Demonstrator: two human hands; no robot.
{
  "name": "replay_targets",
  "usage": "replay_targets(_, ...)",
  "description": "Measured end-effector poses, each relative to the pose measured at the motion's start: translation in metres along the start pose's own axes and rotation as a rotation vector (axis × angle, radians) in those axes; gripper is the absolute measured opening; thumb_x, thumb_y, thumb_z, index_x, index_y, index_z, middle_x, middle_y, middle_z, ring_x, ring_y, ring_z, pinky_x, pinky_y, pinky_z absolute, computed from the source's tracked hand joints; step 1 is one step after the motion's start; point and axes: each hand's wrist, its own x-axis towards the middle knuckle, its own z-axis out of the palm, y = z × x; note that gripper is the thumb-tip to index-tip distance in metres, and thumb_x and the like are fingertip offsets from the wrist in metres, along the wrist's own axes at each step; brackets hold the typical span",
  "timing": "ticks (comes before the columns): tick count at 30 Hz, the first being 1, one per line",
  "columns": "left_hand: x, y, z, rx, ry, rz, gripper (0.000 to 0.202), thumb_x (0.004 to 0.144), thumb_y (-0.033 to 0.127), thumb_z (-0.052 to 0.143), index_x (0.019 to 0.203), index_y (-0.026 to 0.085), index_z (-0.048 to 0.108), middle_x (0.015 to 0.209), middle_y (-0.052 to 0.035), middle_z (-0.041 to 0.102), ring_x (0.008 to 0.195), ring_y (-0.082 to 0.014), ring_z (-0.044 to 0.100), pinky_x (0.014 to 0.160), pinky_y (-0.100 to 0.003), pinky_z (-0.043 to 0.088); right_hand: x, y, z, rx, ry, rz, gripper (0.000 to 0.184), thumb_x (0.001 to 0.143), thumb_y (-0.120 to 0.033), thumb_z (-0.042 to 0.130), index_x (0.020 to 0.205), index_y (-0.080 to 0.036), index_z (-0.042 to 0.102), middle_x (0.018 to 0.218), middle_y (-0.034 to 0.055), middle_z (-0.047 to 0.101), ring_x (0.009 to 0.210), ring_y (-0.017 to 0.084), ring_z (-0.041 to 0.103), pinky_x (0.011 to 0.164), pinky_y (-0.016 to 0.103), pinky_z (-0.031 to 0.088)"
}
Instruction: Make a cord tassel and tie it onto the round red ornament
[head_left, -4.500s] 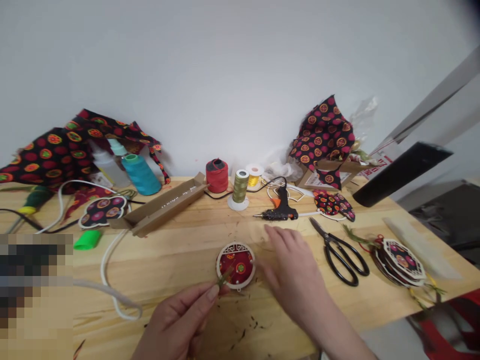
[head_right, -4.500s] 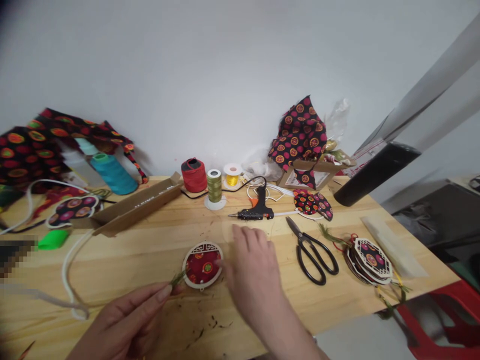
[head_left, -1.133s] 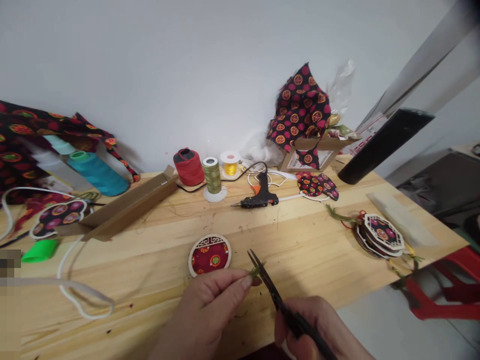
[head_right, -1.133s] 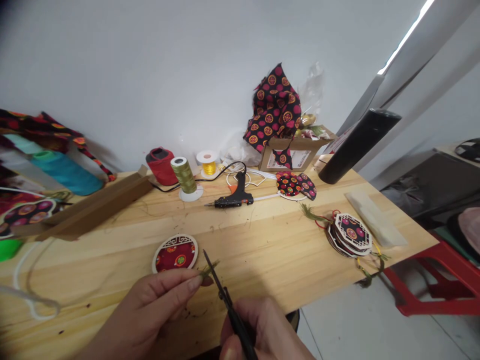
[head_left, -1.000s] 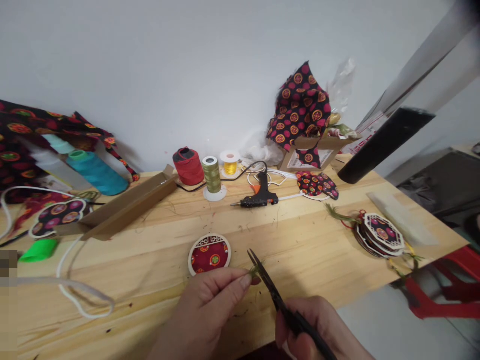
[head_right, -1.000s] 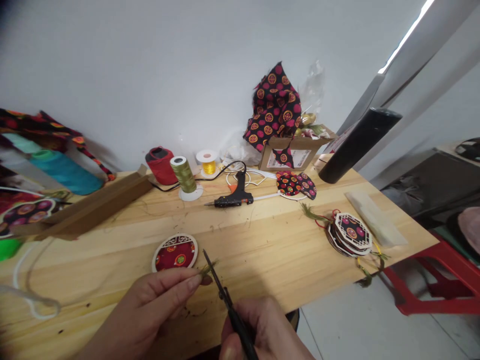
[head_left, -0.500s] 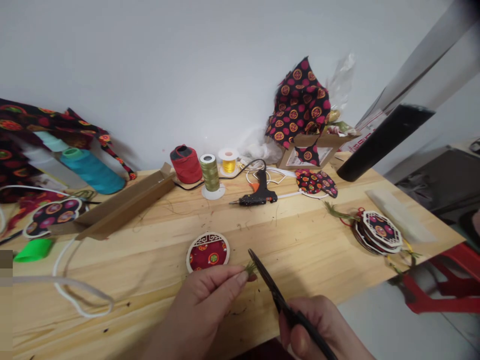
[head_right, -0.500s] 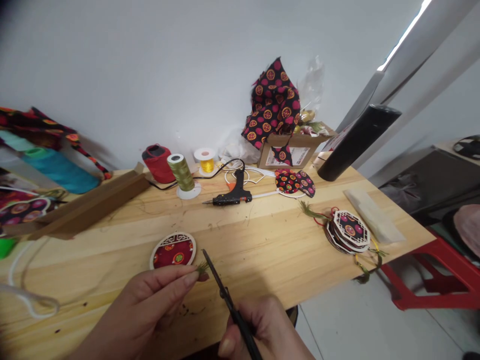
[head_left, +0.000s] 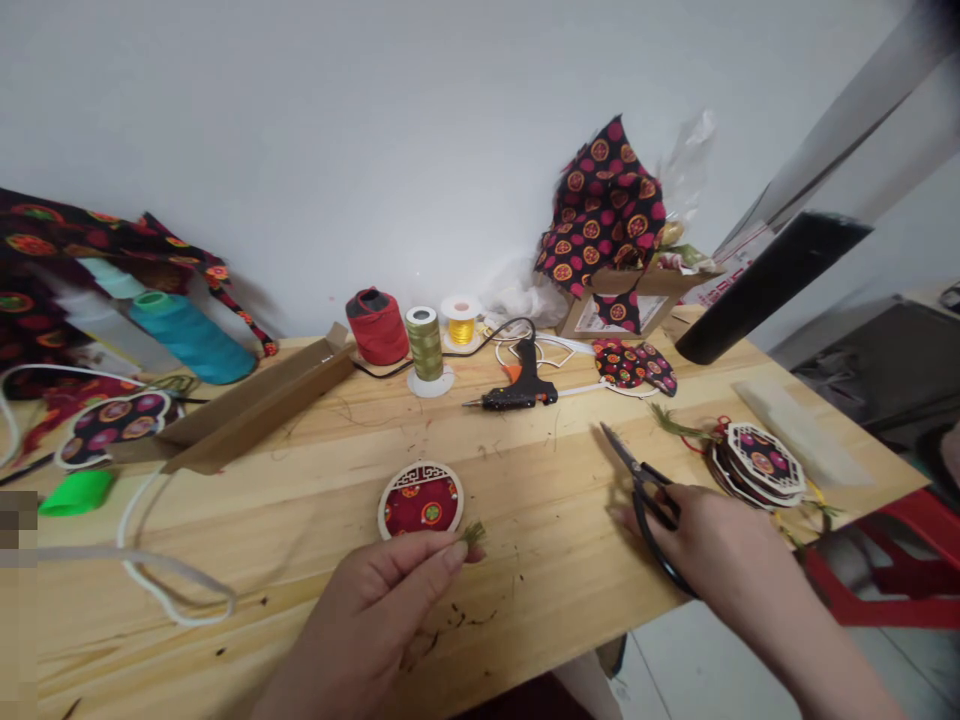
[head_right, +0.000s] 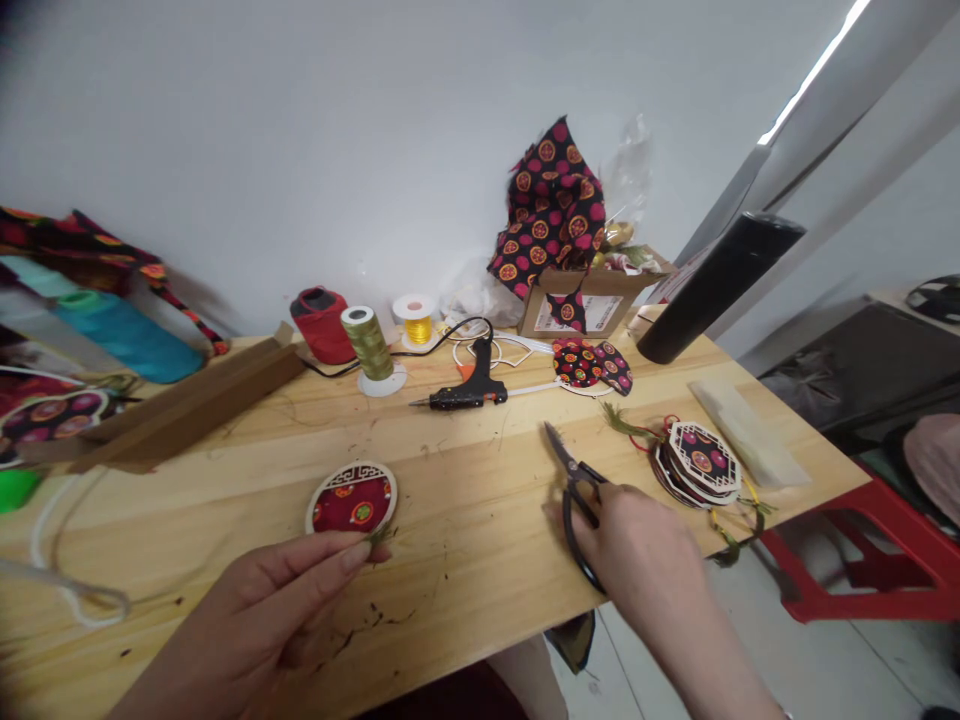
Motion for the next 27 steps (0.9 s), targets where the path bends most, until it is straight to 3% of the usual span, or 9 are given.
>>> replay_targets(7,-0.004,-0.011,-0.025,0.024,0.065,-0.016,0.036,0.063,0.051,0.070,0.069,0.016,0.074,0.043,0.0103,0.022,0.043,-0.0073,0.016,0.041,-0.020,0.011,0.023,0.010,-0.016,-0.103,-0.117,-0.050,0.030,0.081,-0.033,0.046,0.066,-0.015,0.064,0.065,0.0145,0.068,0.065,0.027,0.067,0.052,0.028,0.037)
replay_targets(16,-0.007,-0.026,-0.049,-0.180,0.124,-0.055,0.036,0.059,0.051,0.075,0.067,0.015,0.073,0.045,0.0102,0.023,0.046,-0.0071,0.013,0.040,-0.017,0.013,0.029,0.008,-0.031,-0.189,-0.086,-0.036,0.027,0.078,-0.031,0.055,0.062,-0.012,0.066,0.069,0.0172,0.069,0.069,0.032,0.067,0.058,0.035,0.046)
replay_targets(18,-0.008,-0.026,-0.051,-0.212,0.113,-0.067,0.035,0.061,0.049,0.075,0.067,0.015,0.073,0.045,0.0103,0.023,0.046,-0.0075,0.013,0.040,-0.017,0.014,0.021,-0.007,-0.034,-0.047,-0.056,-0.205,0.026,0.083,-0.026,0.049,0.075,-0.012,0.070,0.081,0.0165,0.071,0.077,0.030,0.068,0.067,0.039,0.051)
replay_targets(20,-0.009,-0.025,-0.051,-0.227,0.099,-0.069,0.034,0.061,0.049,0.075,0.067,0.015,0.072,0.045,0.0103,0.023,0.047,-0.0080,0.013,0.041,-0.017,0.014,0.014,-0.029,-0.032,0.236,0.021,-0.543,0.031,0.087,-0.017,0.041,0.101,-0.015,0.068,0.105,0.0128,0.069,0.095,0.025,0.066,0.084,0.039,0.051)
replay_targets(22,-0.009,-0.024,-0.052,-0.233,0.092,-0.056,0.034,0.061,0.048,0.075,0.064,0.015,0.071,0.044,0.0099,0.025,0.047,-0.0084,0.014,0.041,-0.018,0.014,0.012,-0.054,-0.024,0.459,0.073,-0.838,0.046,0.085,-0.007,0.036,0.125,-0.018,0.055,0.127,0.0092,0.059,0.114,0.020,0.057,0.099,0.038,0.045)
replay_targets(24,-0.010,-0.022,-0.052,-0.243,0.085,-0.050,0.033,0.061,0.048,0.075,0.061,0.016,0.070,0.044,0.0095,0.027,0.047,-0.0086,0.014,0.040,-0.019,0.015,0.016,-0.076,-0.013,0.549,0.072,-0.967,0.060,0.078,0.000,0.036,0.134,-0.019,0.046,0.136,0.0080,0.051,0.125,0.019,0.047,0.106,0.039,0.039)
replay_targets(27,-0.011,-0.023,-0.055,-0.239,0.079,-0.049,0.032,0.062,0.047,0.075,0.058,0.016,0.067,0.044,0.0093,0.028,0.047,-0.0085,0.015,0.041,-0.019,0.016,0.027,-0.092,0.002,0.599,0.085,-1.026,0.069,0.072,0.004,0.035,0.137,-0.016,0.042,0.141,0.0102,0.044,0.131,0.020,0.040,0.109,0.042,0.033)
